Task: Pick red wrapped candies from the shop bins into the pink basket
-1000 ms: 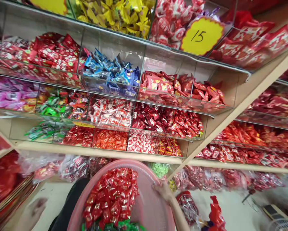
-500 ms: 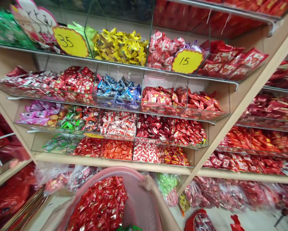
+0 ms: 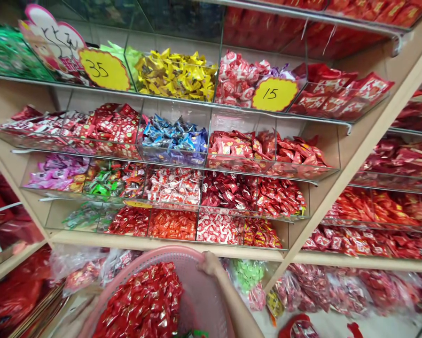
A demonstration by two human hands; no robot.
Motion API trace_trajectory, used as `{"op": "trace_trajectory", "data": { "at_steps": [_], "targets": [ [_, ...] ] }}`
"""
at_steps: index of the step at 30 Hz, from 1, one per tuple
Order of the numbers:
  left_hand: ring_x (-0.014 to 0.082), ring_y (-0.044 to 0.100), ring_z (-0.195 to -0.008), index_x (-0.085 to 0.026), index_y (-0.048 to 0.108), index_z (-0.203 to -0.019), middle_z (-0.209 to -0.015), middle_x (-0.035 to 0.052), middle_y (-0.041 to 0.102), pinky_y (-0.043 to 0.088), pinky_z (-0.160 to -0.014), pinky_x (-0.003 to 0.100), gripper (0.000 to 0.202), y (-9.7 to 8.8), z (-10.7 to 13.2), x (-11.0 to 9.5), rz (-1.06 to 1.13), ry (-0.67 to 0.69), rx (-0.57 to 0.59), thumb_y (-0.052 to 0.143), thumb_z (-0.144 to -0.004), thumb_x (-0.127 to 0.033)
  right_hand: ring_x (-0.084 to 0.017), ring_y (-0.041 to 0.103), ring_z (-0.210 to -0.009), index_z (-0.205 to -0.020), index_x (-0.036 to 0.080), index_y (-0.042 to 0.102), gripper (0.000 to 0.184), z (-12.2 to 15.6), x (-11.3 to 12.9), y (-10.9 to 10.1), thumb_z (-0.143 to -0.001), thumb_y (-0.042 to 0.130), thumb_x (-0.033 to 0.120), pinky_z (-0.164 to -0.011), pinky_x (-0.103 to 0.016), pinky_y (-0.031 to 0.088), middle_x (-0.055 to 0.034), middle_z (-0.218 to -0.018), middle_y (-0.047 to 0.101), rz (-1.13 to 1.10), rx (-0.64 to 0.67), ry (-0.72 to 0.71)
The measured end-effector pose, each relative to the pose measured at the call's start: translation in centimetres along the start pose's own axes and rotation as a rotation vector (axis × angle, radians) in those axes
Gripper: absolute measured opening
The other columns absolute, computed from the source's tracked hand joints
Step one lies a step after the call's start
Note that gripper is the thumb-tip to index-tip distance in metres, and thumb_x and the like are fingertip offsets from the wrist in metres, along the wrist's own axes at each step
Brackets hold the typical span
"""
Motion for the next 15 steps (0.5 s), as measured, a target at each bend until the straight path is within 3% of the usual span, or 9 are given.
{"op": "trace_trajectory", "data": {
  "at_steps": [5,9,13,15],
  "targets": [
    [0.0274,0.051,-0.115,-0.019,0.061,-0.105,-0.101,0.0029,0.069,0.045,-0.092,0.035,0.046,1.6,-0.5,-1.4,-0.013,0.000,0.128,0.057,-0.067,-0.045,-0.012,0.054,-0.060,-0.078,0.018,0.065,0.021,0.2,0.8,-0.2,-0.063,0.061,0.030,-0.052,-0.020,0.032,-0.0013,-0.068,0.064,0.097,-0.022,-0.037],
    [0.0282,0.045,-0.120,-0.017,0.061,-0.106,-0.112,0.0056,0.064,0.041,-0.097,0.035,0.050,2.5,-0.2,-2.8,-0.003,0.033,0.186,0.059,-0.066,-0.048,-0.016,0.058,-0.071,-0.080,0.017,0.063,0.031,0.8,1.8,-0.6,-0.072,0.056,0.046,-0.059,-0.022,0.036,-0.0051,-0.078,0.065,0.134,-0.063,-0.062],
    [0.0258,0.038,-0.127,-0.022,0.058,-0.113,-0.119,0.0031,0.061,0.036,-0.103,0.032,0.057,2.9,0.1,-6.4,0.046,0.126,0.197,0.060,-0.064,-0.051,-0.024,0.060,-0.086,-0.092,0.016,0.061,0.040,2.3,2.2,-1.7,-0.078,0.047,0.052,-0.071,-0.029,0.040,-0.0127,-0.092,0.066,0.271,-0.117,-0.041],
    [0.0237,0.036,-0.128,-0.025,0.053,-0.121,-0.121,-0.0001,0.059,0.034,-0.105,0.029,0.063,2.2,1.1,-8.6,0.142,0.231,0.171,0.060,-0.065,-0.053,-0.028,0.059,-0.095,-0.101,0.016,0.060,0.042,3.7,2.8,-3.2,-0.079,0.049,0.050,-0.078,-0.034,0.041,-0.0158,-0.099,0.065,0.318,-0.123,-0.013]
  ]
}}
Point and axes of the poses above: each hand's wrist, its own z-axis away from the middle knuckle, its own y-axis out of the palm, x = y × z, the point moved 8 cm from there along -z, towards the middle knuckle
